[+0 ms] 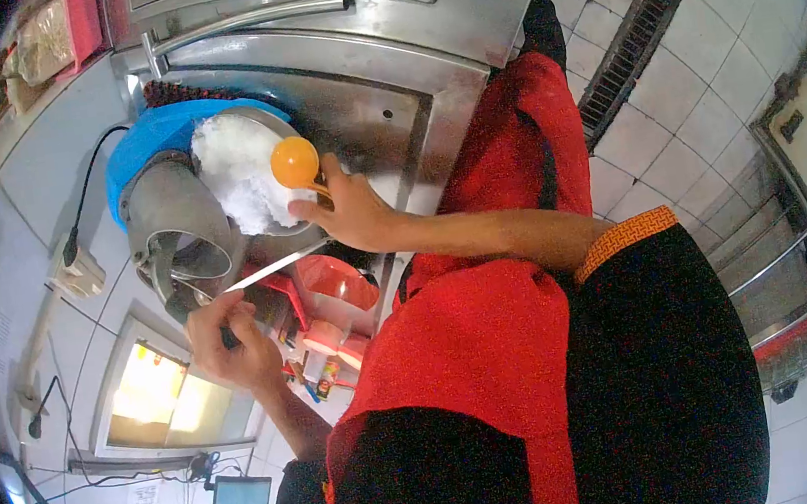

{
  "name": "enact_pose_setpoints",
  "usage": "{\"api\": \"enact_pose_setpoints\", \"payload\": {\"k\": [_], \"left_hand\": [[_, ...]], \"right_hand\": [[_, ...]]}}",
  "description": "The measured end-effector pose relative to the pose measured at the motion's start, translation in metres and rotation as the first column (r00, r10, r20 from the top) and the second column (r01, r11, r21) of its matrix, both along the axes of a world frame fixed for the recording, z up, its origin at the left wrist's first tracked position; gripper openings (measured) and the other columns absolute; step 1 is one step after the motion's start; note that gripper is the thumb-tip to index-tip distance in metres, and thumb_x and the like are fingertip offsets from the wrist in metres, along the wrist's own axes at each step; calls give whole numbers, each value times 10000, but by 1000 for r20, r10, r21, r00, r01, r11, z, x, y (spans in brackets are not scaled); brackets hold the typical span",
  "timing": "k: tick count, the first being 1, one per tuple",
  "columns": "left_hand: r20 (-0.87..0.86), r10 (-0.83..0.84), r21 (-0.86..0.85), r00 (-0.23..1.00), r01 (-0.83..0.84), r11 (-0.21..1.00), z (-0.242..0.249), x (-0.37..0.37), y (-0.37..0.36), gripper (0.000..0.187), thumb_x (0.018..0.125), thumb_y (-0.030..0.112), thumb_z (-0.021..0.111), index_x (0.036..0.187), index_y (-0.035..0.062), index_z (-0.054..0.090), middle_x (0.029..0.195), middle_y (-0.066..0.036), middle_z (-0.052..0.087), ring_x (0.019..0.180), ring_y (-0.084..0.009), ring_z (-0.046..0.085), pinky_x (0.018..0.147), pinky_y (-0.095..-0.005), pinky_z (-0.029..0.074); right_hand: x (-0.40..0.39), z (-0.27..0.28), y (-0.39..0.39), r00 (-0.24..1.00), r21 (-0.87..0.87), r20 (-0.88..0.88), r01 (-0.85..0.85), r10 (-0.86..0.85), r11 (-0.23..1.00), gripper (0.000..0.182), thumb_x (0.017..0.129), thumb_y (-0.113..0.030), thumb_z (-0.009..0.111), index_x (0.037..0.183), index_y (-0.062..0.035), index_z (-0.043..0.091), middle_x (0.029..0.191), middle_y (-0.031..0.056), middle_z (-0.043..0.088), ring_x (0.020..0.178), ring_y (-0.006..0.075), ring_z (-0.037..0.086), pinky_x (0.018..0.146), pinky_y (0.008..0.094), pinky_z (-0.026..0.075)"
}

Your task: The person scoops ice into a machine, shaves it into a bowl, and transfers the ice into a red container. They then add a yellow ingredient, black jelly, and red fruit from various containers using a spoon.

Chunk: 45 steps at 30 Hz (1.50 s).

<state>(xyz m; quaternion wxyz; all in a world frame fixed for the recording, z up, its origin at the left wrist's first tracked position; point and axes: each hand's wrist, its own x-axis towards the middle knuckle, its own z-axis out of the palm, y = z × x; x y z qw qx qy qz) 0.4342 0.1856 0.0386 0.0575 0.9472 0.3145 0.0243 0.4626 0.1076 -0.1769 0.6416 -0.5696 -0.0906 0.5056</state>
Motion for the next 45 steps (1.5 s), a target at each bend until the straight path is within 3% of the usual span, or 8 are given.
{"api": "enact_pose_setpoints", "payload": {"k": [7, 9, 12, 19, 25, 27, 30, 45], "left_hand": [[-29, -24, 46, 999, 26, 999, -15, -2, -1, 113, 667, 75, 620, 727, 108, 710, 580, -8, 557, 569, -203, 508, 638, -335, 361], [-27, -21, 53, 999, 22, 998, -18, 2, -2, 115, 668, 73, 620, 727, 109, 711, 578, -7, 557, 570, -202, 504, 637, -334, 359], [-32, -21, 68, 999, 23, 997, -17, 9, -3, 123, 672, 59, 618, 735, 106, 713, 587, -9, 566, 576, -203, 501, 639, -335, 366], [60, 62, -94, 996, -56, 994, 3, 17, -3, 170, 740, -36, 572, 820, 41, 700, 661, -52, 618, 638, -201, 550, 678, -339, 437], [180, 126, -78, 976, -114, 990, 21, 8, -3, 149, 789, -49, 534, 849, -18, 667, 704, -108, 619, 594, -194, 581, 581, -295, 460], [152, 97, -130, 984, -78, 989, 19, 6, -2, 125, 873, -16, 551, 889, -23, 675, 765, -85, 645, 632, -158, 582, 586, -275, 450], [138, 89, -89, 986, -77, 993, 16, 5, -7, 143, 801, -39, 541, 856, -9, 670, 717, -106, 629, 605, -197, 597, 582, -296, 460], [75, -76, 91, 994, 70, 993, 0, -1, -4, 215, 692, -43, 558, 808, 49, 713, 647, -64, 579, 559, -233, 524, 578, -354, 413]], "right_hand": [[0, 4, 2, 988, 53, -147, -35, 43, 998, 615, 920, -443, 662, 1185, 58, 425, 829, 238, 674, 748, 340, 712, 657, 434, 538], [1, 1, -1, 991, 156, -133, 43, -22, 987, 536, 931, -350, 662, 1304, 4, 509, 979, 145, 693, 744, 206, 682, 671, 359, 526], [29, 7, -15, 926, 168, -252, -244, 281, 955, 479, 929, -315, 661, 1277, -7, 543, 921, 142, 694, 743, 219, 670, 673, 372, 518], [29, 6, -18, 966, 25, -124, -226, 227, 974, 547, 885, -316, 703, 1314, -35, 515, 908, 130, 686, 776, 221, 657, 695, 374, 514], [-45, 2, 2, 968, 27, -219, -119, 122, 993, 692, 817, -264, 749, 1334, 1, 374, 998, 233, 680, 860, 349, 705, 774, 436, 553], [-62, 4, 8, 957, 2, -290, 20, -19, 1000, 772, 813, -225, 796, 1430, -33, 372, 1215, 121, 613, 910, 174, 633, 748, 320, 528], [-75, 4, 12, 938, 45, -344, 70, -50, 997, 750, 810, -215, 811, 1415, -51, 399, 1238, 83, 602, 987, 148, 602, 782, 298, 524], [-98, 2, 52, 859, -38, -375, 361, -348, 932, 547, 750, -166, 861, 1194, -19, 578, 1121, 107, 684, 1003, 204, 655, 868, 351, 524]]}}
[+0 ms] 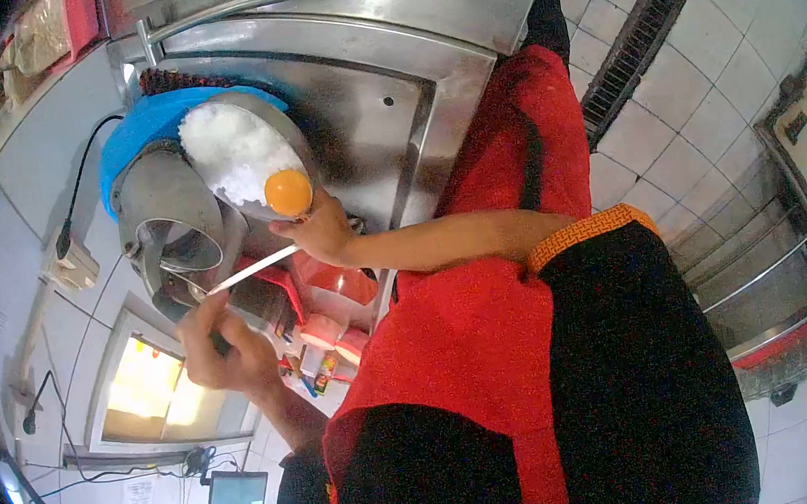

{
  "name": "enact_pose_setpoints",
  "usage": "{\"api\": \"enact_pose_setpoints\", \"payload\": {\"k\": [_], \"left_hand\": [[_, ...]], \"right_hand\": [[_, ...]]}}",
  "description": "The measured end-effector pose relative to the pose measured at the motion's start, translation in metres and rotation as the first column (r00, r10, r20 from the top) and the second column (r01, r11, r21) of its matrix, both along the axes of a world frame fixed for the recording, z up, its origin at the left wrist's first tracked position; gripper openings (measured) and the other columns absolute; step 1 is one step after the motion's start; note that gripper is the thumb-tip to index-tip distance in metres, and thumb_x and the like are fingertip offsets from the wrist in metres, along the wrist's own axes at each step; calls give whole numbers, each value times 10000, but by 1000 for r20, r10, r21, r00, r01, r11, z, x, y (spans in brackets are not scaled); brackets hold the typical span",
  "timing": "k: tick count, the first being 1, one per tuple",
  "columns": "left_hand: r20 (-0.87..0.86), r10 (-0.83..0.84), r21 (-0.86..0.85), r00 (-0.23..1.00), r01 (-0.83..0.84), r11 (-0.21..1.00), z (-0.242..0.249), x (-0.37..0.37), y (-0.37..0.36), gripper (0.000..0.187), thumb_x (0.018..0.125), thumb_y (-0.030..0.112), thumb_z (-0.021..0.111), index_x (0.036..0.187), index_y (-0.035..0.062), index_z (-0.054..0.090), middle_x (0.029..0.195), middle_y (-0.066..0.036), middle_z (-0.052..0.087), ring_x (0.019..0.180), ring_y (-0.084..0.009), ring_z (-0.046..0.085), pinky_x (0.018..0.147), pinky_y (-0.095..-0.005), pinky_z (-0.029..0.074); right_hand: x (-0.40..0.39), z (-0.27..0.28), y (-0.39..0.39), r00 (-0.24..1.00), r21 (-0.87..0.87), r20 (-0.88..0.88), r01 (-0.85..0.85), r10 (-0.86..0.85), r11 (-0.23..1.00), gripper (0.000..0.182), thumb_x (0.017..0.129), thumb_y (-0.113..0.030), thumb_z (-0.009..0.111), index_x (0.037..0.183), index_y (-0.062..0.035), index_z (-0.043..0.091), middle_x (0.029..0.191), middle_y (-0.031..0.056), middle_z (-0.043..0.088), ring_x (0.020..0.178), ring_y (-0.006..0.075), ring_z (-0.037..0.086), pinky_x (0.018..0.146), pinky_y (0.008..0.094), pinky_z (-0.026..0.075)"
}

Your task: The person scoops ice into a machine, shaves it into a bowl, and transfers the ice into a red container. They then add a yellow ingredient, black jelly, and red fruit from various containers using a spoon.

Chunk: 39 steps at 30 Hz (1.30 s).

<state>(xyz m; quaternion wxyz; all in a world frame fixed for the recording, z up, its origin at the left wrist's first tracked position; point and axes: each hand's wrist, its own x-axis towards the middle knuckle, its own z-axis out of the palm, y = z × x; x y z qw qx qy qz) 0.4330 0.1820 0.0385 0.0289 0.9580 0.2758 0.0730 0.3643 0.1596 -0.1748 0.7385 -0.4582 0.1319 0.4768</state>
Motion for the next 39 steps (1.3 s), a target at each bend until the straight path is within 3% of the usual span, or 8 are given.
{"api": "enact_pose_setpoints", "payload": {"k": [10, 13, 16, 21, 25, 32, 34, 39], "left_hand": [[47, -72, 120, 996, 66, 991, -30, 0, -3, 151, 698, 20, 598, 758, 103, 708, 584, -34, 539, 519, -231, 510, 606, -349, 422], [59, -64, 127, 996, 56, 990, -32, 1, -3, 163, 688, 16, 589, 762, 99, 708, 593, -36, 555, 529, -235, 523, 612, -348, 428], [59, -59, 132, 996, 51, 990, -32, -1, -4, 185, 678, 7, 574, 765, 91, 713, 605, -39, 576, 548, -238, 543, 616, -348, 436], [73, -42, 145, 996, 31, 989, -34, -2, -5, 205, 672, -1, 555, 755, 83, 722, 625, -49, 609, 572, -246, 565, 620, -352, 453], [36, -44, 162, 998, 38, 986, -31, -3, 0, 171, 731, 39, 554, 754, 52, 722, 694, -87, 667, 622, -262, 614, 615, -360, 489], [238, -104, 414, 966, -4, 910, 13, 4, 34, 204, 784, 33, 499, 774, -25, 694, 639, -98, 640, 529, -198, 601, 507, -319, 497], [530, 156, 244, 833, -326, 913, 34, 5, 48, 233, 823, 57, 471, 817, -84, 657, 601, -92, 586, 489, -164, 546, 462, -294, 446], [679, 217, -5, 702, -291, 957, 89, -8, 132, 204, 877, 71, 517, 895, -80, 654, 648, -71, 544, 485, -105, 411, 454, -241, 362]], "right_hand": [[15, 7, -3, 994, 78, -111, -1, 10, 997, 470, 755, -158, 855, 1134, -8, 621, 1056, 111, 701, 965, 199, 670, 861, 351, 528], [13, 13, 4, 996, -38, 21, -89, 90, 995, 490, 795, -117, 835, 1189, -30, 557, 1083, 35, 637, 1009, 154, 606, 883, 305, 516], [6, 18, 13, 981, 64, -154, 130, -119, 989, 516, 793, -155, 840, 1200, -22, 552, 1072, 42, 647, 990, 157, 609, 867, 314, 509], [3, 13, 15, 985, -12, -81, -155, 154, 988, 512, 812, -196, 825, 1217, -29, 560, 1057, 42, 659, 960, 153, 609, 841, 311, 495], [-4, 9, 16, 993, 58, -114, -22, 28, 998, 510, 812, -187, 821, 1223, -33, 563, 1105, 47, 652, 982, 153, 602, 852, 306, 494], [12, -11, 1, 988, 118, -113, -96, 109, 988, 741, 671, -171, 872, 1297, -36, 498, 1159, 119, 650, 1049, 236, 635, 922, 359, 503], [27, -11, -11, 967, 100, -88, -231, 240, 968, 766, 655, -162, 866, 1309, -32, 490, 1168, 120, 644, 1075, 240, 623, 945, 360, 490], [43, -15, -22, 929, 60, 116, -359, 351, 931, 780, 664, -153, 848, 1330, -25, 463, 1113, 125, 634, 993, 228, 637, 827, 353, 524]]}}
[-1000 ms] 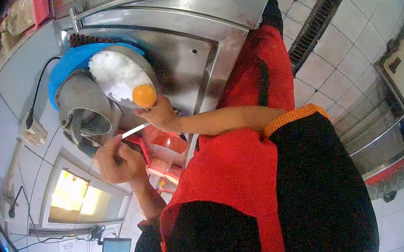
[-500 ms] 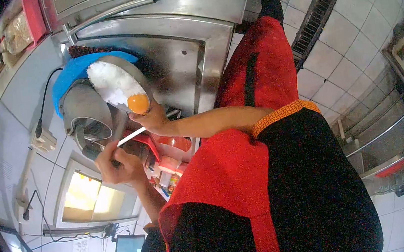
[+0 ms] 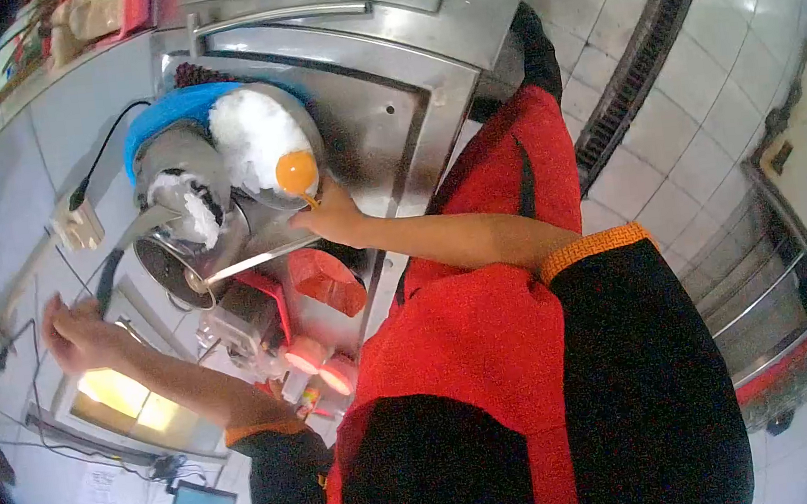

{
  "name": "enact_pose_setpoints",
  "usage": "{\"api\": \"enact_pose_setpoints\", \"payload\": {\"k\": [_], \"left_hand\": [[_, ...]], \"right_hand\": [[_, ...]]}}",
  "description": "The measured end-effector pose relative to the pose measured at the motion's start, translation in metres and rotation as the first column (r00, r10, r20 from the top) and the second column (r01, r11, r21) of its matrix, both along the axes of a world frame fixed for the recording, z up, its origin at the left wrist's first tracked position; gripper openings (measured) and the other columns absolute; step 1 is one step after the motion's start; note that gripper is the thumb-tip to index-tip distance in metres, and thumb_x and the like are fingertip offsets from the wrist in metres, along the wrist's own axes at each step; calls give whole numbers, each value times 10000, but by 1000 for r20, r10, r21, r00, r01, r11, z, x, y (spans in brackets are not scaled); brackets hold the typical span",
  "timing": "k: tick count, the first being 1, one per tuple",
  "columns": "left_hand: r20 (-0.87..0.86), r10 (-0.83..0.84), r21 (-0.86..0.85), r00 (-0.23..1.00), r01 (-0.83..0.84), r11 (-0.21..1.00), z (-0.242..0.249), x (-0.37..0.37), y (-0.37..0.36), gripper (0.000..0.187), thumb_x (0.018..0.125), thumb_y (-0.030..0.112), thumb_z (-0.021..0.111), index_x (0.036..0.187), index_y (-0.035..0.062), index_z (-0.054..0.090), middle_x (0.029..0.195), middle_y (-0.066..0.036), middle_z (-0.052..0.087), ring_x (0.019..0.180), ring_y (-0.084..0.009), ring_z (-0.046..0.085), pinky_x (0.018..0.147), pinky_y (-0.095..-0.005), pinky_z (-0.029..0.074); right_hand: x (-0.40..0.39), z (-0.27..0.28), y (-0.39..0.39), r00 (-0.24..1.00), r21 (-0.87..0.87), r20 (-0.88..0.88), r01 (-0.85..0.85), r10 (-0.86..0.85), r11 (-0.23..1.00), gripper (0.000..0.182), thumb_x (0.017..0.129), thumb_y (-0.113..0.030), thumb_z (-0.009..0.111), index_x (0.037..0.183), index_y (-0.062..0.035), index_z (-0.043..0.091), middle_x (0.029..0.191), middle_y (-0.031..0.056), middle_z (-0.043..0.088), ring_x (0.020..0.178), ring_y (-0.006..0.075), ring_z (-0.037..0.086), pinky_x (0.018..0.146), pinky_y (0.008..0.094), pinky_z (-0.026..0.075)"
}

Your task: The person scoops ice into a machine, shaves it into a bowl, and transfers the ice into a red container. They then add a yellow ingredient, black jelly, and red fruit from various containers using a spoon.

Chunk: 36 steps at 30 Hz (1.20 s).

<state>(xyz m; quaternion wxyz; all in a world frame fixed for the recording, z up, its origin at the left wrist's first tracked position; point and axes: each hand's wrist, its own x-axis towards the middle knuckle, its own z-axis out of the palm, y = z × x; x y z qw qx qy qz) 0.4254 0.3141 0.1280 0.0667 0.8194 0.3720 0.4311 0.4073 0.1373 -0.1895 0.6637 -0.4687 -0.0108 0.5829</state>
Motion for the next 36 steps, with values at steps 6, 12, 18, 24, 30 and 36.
{"api": "enact_pose_setpoints", "payload": {"k": [6, 12, 18, 24, 30, 36], "left_hand": [[9, -57, -83, 998, 58, 995, 3, -18, 107, 193, 923, 93, 578, 985, -33, 710, 806, -42, 643, 591, -53, 470, 501, -227, 392], [16, -38, -128, 999, 40, 991, -10, -13, 137, 202, 932, 115, 582, 1021, -5, 718, 867, -58, 682, 606, -65, 513, 520, -226, 405], [270, 11, -174, 963, 38, 984, -4, -33, 84, 286, 970, 187, 575, 1181, -1, 622, 1058, -112, 661, 922, -172, 620, 834, -318, 494], [780, 174, -377, 601, 230, 897, -123, -91, -34, 316, 986, 316, 498, 1123, 50, 599, 1028, -86, 640, 964, -197, 593, 845, -341, 463], [627, 519, -753, 580, 281, 595, -291, -75, -11, 519, 1037, 468, 394, 1423, 131, 470, 1391, -82, 492, 1235, -244, 479, 1034, -405, 368], [606, 674, -793, 422, 394, 465, -287, -56, 47, 648, 1050, 550, 237, 1528, 123, 335, 1526, -123, 400, 1344, -273, 411, 1119, -395, 298]], "right_hand": [[24, -10, -23, 997, -3, 28, 71, -71, 997, 881, 654, -168, 847, 1384, 17, 390, 1160, 190, 623, 995, 251, 642, 874, 364, 514], [61, 9, -40, 924, -83, 365, -89, 114, 993, 795, 695, -136, 819, 1371, -38, 411, 1032, 99, 646, 871, 217, 648, 792, 342, 537], [92, 40, -64, 835, -144, 522, -118, 177, 983, 731, 716, -160, 793, 1346, -62, 436, 894, 82, 628, 824, 199, 646, 746, 349, 534], [124, 47, -93, 725, -215, 609, -238, 321, 947, 410, 859, -124, 720, 1233, -47, 571, 832, -25, 535, 737, 87, 526, 646, 246, 453], [138, 67, -93, 707, -205, 646, -205, 289, 957, 307, 911, -173, 667, 1181, -37, 611, 833, -19, 568, 755, 84, 526, 698, 237, 438], [147, 74, -106, 768, -157, 616, -97, 174, 983, 297, 927, -140, 633, 1195, -22, 581, 789, 0, 568, 667, 70, 504, 592, 232, 411]]}}
